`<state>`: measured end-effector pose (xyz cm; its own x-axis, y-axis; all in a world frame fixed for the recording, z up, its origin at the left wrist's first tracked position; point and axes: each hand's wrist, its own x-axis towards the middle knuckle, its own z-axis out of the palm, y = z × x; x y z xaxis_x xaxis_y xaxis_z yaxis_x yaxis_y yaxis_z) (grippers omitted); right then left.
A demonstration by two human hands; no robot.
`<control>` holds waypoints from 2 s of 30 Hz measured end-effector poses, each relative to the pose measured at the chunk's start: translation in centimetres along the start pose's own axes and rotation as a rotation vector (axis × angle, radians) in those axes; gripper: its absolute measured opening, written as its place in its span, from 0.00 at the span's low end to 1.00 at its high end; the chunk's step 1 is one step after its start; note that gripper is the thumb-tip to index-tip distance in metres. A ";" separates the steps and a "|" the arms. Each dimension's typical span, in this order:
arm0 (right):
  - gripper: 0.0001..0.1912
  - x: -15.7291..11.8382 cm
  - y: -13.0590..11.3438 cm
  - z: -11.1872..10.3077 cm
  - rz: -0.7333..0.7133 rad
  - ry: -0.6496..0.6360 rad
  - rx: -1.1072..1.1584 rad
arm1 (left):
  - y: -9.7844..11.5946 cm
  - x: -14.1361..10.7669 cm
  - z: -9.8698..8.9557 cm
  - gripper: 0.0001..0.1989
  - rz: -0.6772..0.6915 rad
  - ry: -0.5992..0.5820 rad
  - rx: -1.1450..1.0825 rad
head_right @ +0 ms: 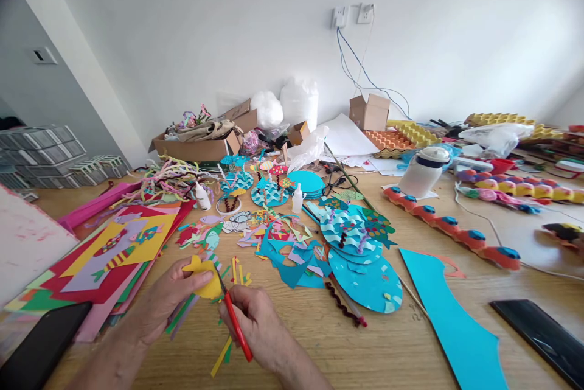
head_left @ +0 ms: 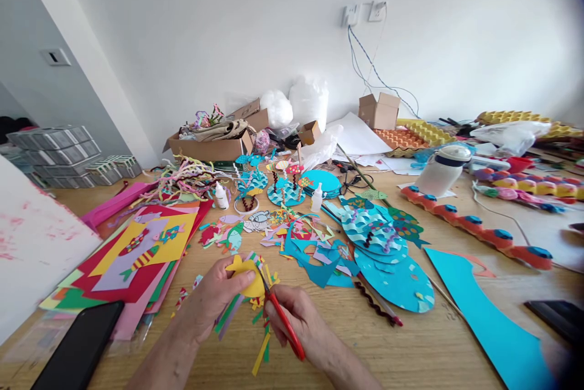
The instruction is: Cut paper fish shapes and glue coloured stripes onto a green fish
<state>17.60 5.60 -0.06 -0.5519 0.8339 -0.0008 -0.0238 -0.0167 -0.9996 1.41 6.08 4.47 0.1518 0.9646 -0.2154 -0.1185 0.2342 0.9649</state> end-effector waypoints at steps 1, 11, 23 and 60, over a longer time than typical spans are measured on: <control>0.18 0.0 0.0 0.0 -0.002 -0.001 -0.006 | 0.0 0.0 0.0 0.09 0.000 0.004 -0.003; 0.21 -0.1 0.0 -0.1 -0.011 0.007 -0.164 | 0.1 0.0 0.0 0.11 -0.013 0.004 -0.043; 0.21 -0.1 0.1 -0.1 -0.019 0.024 -0.167 | 0.4 -0.4 0.4 0.12 0.000 0.041 -0.014; 0.17 0.0 0.2 -0.3 -0.023 0.007 -0.241 | -0.3 -0.1 -0.3 0.16 -0.051 0.076 0.057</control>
<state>17.84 5.75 -0.27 -0.5481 0.8361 0.0225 0.1635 0.1334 -0.9775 1.16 5.92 4.13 0.0813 0.9585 -0.2731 -0.0565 0.2780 0.9589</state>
